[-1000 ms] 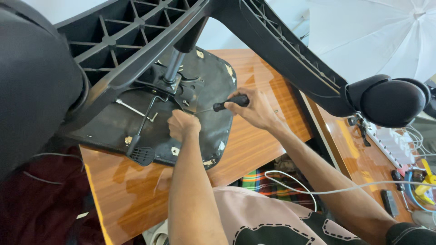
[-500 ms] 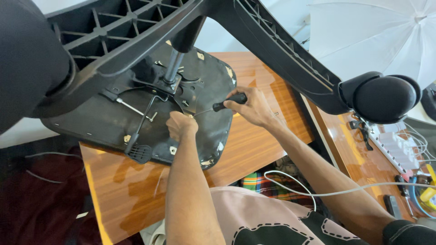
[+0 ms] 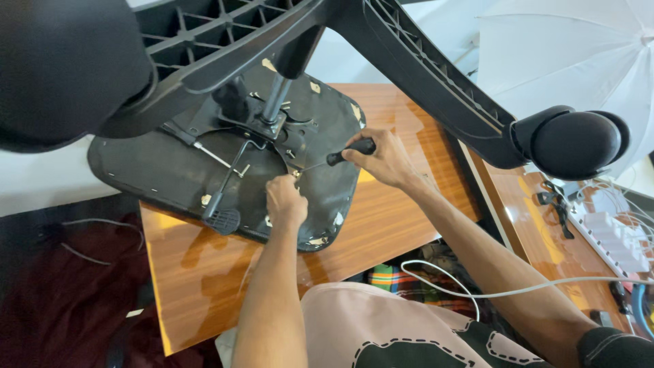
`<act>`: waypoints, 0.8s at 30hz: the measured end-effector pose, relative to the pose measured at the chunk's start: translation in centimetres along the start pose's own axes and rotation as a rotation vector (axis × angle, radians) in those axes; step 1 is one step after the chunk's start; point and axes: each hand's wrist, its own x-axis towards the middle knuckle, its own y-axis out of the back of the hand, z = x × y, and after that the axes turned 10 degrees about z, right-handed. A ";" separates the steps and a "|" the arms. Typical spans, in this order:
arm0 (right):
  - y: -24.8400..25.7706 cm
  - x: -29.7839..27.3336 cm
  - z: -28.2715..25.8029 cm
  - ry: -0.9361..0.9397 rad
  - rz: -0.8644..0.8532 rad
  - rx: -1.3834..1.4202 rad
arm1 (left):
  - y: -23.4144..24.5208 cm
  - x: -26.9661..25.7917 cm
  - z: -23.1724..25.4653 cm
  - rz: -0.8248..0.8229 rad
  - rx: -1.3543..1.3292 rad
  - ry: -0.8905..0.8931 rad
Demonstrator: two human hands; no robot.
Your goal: The person uses a screwdriver to tighten screws on the underside of an office chair base, securing the central gas lift and stabilizing the base. The chair remains upside down on a wooden table throughout the clip.
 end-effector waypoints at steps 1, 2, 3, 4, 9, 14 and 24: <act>0.0 0.0 -0.1 0.012 -0.001 0.011 | 0.2 -0.4 -0.1 -0.010 0.052 -0.068; 0.0 0.0 -0.2 0.024 -0.002 0.022 | 0.3 -0.8 -0.1 -0.021 0.105 -0.136; 0.0 -0.1 -0.3 0.034 -0.003 0.033 | 0.5 -1.2 0.0 -0.034 0.157 -0.204; 0.0 -0.1 -0.4 0.030 -0.004 0.015 | 0.6 -1.5 0.2 -0.065 0.189 -0.216; 0.3 -0.5 -1.0 0.087 -0.002 -0.057 | 2.0 -2.6 1.1 -0.145 0.256 -0.285; 0.5 -0.6 -1.7 0.106 -0.032 -0.159 | 2.5 -1.9 2.3 -0.350 0.455 -0.244; 1.1 -1.0 -1.9 0.081 -0.011 -0.154 | 4.2 -2.5 2.9 -0.382 0.473 -0.225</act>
